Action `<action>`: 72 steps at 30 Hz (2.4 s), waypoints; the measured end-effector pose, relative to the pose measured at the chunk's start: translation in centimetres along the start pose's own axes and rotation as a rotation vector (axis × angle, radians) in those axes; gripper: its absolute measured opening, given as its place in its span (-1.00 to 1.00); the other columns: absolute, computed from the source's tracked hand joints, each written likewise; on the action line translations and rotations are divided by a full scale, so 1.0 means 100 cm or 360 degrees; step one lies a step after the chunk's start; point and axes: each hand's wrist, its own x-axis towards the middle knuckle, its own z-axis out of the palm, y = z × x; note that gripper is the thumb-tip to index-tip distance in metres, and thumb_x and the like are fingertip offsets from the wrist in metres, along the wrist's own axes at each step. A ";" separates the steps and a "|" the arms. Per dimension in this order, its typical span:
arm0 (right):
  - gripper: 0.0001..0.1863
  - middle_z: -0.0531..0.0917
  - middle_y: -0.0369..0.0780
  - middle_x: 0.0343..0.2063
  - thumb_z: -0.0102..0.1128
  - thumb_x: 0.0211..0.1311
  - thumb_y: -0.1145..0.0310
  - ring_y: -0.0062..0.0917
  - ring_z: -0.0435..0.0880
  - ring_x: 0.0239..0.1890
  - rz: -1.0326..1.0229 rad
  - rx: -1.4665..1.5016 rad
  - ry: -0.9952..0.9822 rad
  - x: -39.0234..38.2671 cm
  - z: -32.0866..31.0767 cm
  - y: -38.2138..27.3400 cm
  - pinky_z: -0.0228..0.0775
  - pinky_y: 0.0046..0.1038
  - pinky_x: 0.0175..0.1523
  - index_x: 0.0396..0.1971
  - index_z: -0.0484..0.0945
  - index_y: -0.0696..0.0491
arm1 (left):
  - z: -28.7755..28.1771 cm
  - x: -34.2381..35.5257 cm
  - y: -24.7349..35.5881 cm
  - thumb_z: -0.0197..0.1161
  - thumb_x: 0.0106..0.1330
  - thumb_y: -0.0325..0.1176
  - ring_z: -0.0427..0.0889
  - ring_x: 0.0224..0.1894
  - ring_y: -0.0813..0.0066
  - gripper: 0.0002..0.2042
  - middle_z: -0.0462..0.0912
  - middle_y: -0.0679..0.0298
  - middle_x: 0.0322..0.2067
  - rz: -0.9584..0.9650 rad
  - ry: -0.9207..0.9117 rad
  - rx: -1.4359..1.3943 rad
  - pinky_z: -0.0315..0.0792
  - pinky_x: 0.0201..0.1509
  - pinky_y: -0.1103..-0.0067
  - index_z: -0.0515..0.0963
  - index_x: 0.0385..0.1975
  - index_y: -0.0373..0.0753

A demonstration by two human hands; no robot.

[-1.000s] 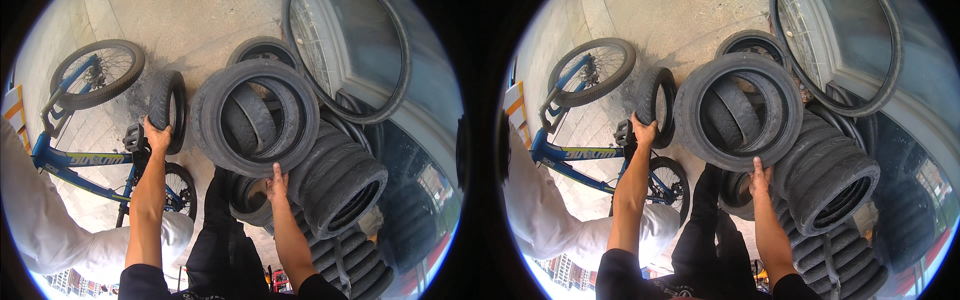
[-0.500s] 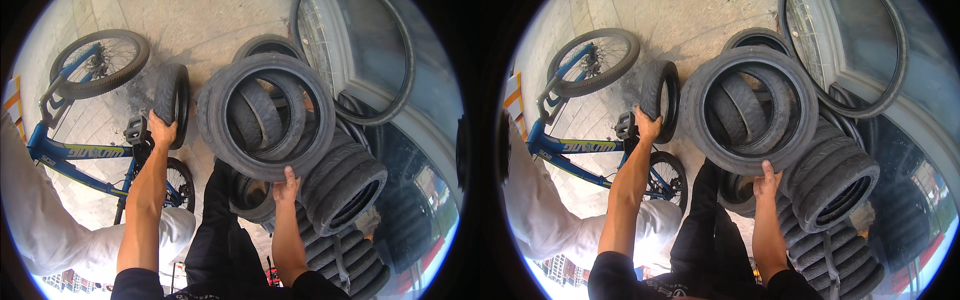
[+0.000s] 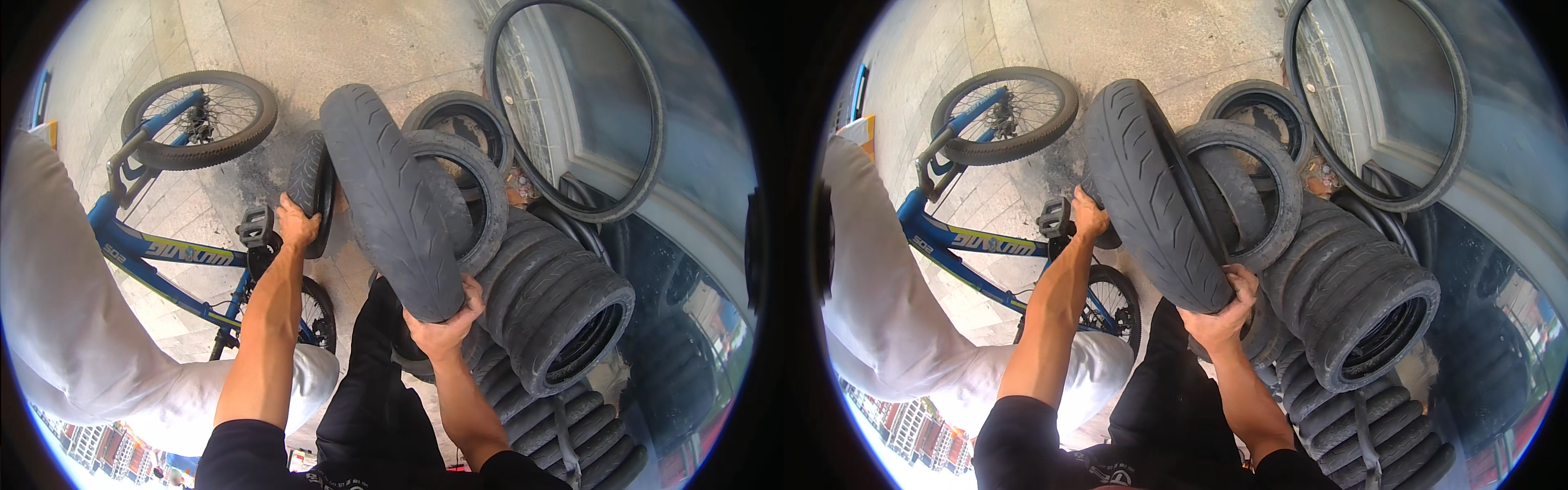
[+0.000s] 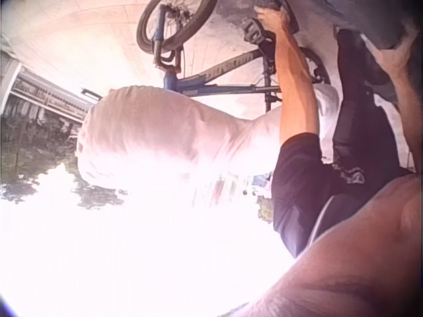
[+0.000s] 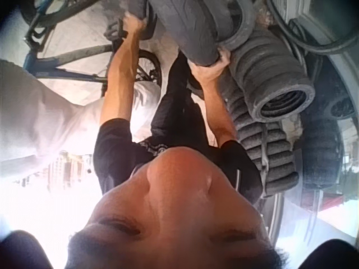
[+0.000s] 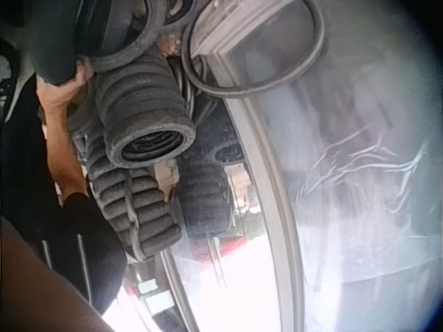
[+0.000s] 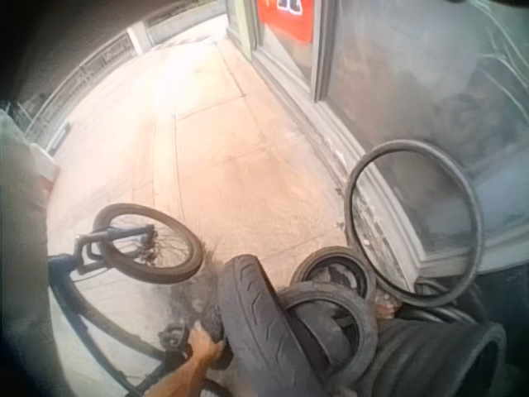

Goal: The person uses a tire iron to pry a tire off a scooter wheel, working around the rim until the tire separates. The person then carries the removed tire to a stack of other tires and places it on top.

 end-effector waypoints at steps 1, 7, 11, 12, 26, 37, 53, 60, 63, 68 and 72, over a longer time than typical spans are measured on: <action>-0.07 0.37 0.02 -0.02 0.60 -0.24 0.42 -0.20 0.43 0.02 -0.0064 0.0033 -0.0057 0.000 0.000 0.000 0.27 -0.21 0.13 0.12 0.11 0.12 | 0.002 0.003 0.000 0.50 0.02 -0.24 0.35 0.23 -0.18 0.03 0.25 -0.19 0.18 -0.0041 -0.0043 -0.0019 0.31 0.30 0.21 -0.13 0.40 -0.24; -0.15 0.42 0.00 -0.10 0.61 -0.25 0.41 -0.15 0.49 -0.09 -0.0074 -0.0022 -0.0170 0.001 -0.011 0.004 0.36 -0.19 0.03 0.04 0.20 0.14 | 0.006 -0.001 0.009 0.48 0.03 -0.25 0.37 0.20 -0.19 0.02 0.26 -0.16 0.17 -0.0061 -0.0017 -0.0007 0.32 0.28 0.16 -0.14 0.40 -0.21; -0.12 0.44 0.04 -0.06 0.61 -0.24 0.39 -0.09 0.51 -0.05 0.0108 -0.0049 -0.0135 0.010 -0.022 0.006 0.34 -0.15 0.09 0.07 0.19 0.19 | -0.001 -0.011 0.019 0.47 0.04 -0.25 0.37 0.20 -0.19 0.01 0.26 -0.16 0.17 -0.0010 0.0012 -0.0005 0.31 0.27 0.15 -0.14 0.40 -0.20; -0.09 0.43 0.07 -0.02 0.60 -0.20 0.35 -0.11 0.50 0.03 0.0241 -0.0009 -0.0131 0.012 -0.023 0.006 0.31 -0.15 0.15 0.13 0.16 0.22 | -0.003 -0.012 0.021 0.47 0.04 -0.25 0.37 0.21 -0.20 0.01 0.25 -0.17 0.18 0.0010 0.0004 0.0009 0.31 0.28 0.14 -0.14 0.40 -0.20; -0.06 0.39 0.00 0.17 0.50 0.00 0.29 -0.33 0.38 0.19 0.0977 0.0361 0.0211 0.054 -0.034 0.026 0.16 -0.35 0.32 0.29 0.13 0.34 | -0.007 -0.012 0.018 0.47 0.05 -0.26 0.37 0.21 -0.18 0.01 0.27 -0.18 0.18 0.0044 -0.0010 0.0060 0.32 0.28 0.17 -0.14 0.40 -0.23; -0.26 0.43 -0.10 0.16 0.33 0.11 0.42 -0.32 0.45 0.17 0.1173 0.0947 0.0327 0.050 -0.037 0.048 0.22 -0.29 0.33 0.29 0.21 0.19 | -0.008 -0.013 0.021 0.45 0.09 -0.26 0.39 0.19 -0.22 -0.03 0.28 -0.19 0.16 0.0041 0.0010 0.0081 0.33 0.26 0.15 -0.13 0.39 -0.22; -0.34 0.53 -0.15 0.11 0.33 0.11 0.27 -0.25 0.51 0.15 0.1454 0.1375 0.0362 0.021 -0.046 0.069 0.34 -0.08 0.26 0.22 0.34 0.12 | -0.019 -0.003 0.020 0.46 0.07 -0.24 0.38 0.20 -0.21 -0.03 0.28 -0.18 0.17 0.0062 0.0010 0.0090 0.32 0.28 0.16 -0.11 0.39 -0.23; -0.37 0.54 -0.15 0.10 0.32 0.11 0.28 -0.25 0.51 0.15 0.1531 0.1339 0.0352 0.018 -0.049 0.073 0.30 -0.08 0.29 0.19 0.37 0.16 | -0.019 0.002 0.019 0.45 0.07 -0.22 0.39 0.21 -0.20 -0.03 0.28 -0.18 0.17 0.0066 -0.0001 0.0118 0.32 0.27 0.15 -0.11 0.38 -0.24; -0.36 0.54 -0.15 0.11 0.33 0.10 0.30 -0.25 0.51 0.16 0.1534 0.1344 0.0357 0.016 -0.050 0.076 0.28 -0.08 0.30 0.19 0.37 0.16 | -0.018 0.002 0.019 0.45 0.07 -0.22 0.39 0.20 -0.20 -0.03 0.27 -0.18 0.17 0.0069 -0.0003 0.0119 0.32 0.27 0.14 -0.11 0.38 -0.24; -0.35 0.52 -0.16 0.13 0.34 0.08 0.36 -0.26 0.49 0.17 0.1552 0.1353 0.0354 0.011 -0.050 0.078 0.27 -0.08 0.30 0.20 0.36 0.15 | -0.017 0.001 0.019 0.45 0.08 -0.22 0.40 0.20 -0.20 -0.04 0.27 -0.18 0.17 0.0081 0.0009 0.0135 0.32 0.26 0.13 -0.11 0.37 -0.24; -0.34 0.52 -0.17 0.13 0.34 0.06 0.38 -0.27 0.49 0.17 0.1576 0.1407 0.0351 0.007 -0.050 0.079 0.27 -0.08 0.30 0.21 0.36 0.14 | -0.014 0.001 0.017 0.45 0.08 -0.21 0.40 0.20 -0.20 -0.03 0.27 -0.19 0.17 0.0084 0.0012 0.0144 0.34 0.26 0.15 -0.12 0.37 -0.24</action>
